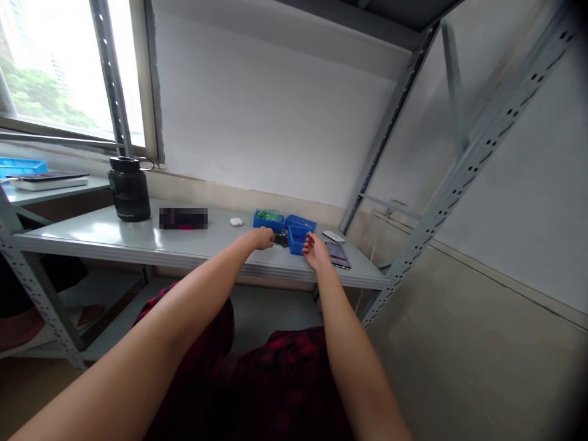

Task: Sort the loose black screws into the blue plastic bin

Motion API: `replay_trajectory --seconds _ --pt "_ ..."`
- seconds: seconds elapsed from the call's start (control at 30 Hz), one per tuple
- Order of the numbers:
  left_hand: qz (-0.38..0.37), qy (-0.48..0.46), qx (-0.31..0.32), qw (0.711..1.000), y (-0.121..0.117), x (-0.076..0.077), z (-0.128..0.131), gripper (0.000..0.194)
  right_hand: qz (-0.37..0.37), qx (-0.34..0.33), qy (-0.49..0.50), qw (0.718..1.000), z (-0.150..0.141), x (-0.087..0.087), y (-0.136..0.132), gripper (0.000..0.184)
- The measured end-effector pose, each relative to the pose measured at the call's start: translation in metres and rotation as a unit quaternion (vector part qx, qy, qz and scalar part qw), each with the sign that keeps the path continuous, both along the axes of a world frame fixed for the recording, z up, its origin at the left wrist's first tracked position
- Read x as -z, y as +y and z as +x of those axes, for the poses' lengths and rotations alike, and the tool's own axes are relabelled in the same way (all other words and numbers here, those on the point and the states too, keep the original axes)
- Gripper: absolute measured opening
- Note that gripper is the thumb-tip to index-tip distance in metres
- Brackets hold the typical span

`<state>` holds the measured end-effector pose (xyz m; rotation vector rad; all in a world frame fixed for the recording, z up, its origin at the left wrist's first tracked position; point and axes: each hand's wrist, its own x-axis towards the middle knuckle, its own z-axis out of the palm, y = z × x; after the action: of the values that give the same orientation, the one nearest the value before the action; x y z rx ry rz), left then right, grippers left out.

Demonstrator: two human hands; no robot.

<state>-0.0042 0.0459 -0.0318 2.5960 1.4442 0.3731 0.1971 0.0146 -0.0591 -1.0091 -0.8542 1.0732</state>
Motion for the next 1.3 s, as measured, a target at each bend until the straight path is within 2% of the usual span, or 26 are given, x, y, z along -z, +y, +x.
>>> replay_trajectory --seconds 0.23,0.43,0.6,0.7,1.3 --pt "0.0 -0.007 0.016 1.0 -0.001 -0.001 0.004 0.017 0.0 -0.061 0.032 0.998 -0.007 -0.008 -0.008 0.025" --pt "-0.001 -0.123 0.088 0.989 -0.007 -0.008 0.016 0.027 -0.028 -0.123 0.061 0.99 -0.013 -0.01 -0.013 0.026" --pt "-0.055 -0.145 0.119 0.981 -0.006 -0.006 0.019 0.028 -0.047 -0.154 0.071 0.984 -0.018 -0.01 -0.015 0.025" --pt "-0.051 -0.163 0.125 0.977 -0.004 -0.005 0.019 0.029 -0.041 -0.169 0.087 0.981 -0.019 -0.009 -0.015 0.025" --pt "-0.071 -0.21 0.17 0.96 -0.007 -0.008 0.018 0.03 -0.044 -0.187 0.082 0.978 -0.023 -0.006 -0.014 0.02"
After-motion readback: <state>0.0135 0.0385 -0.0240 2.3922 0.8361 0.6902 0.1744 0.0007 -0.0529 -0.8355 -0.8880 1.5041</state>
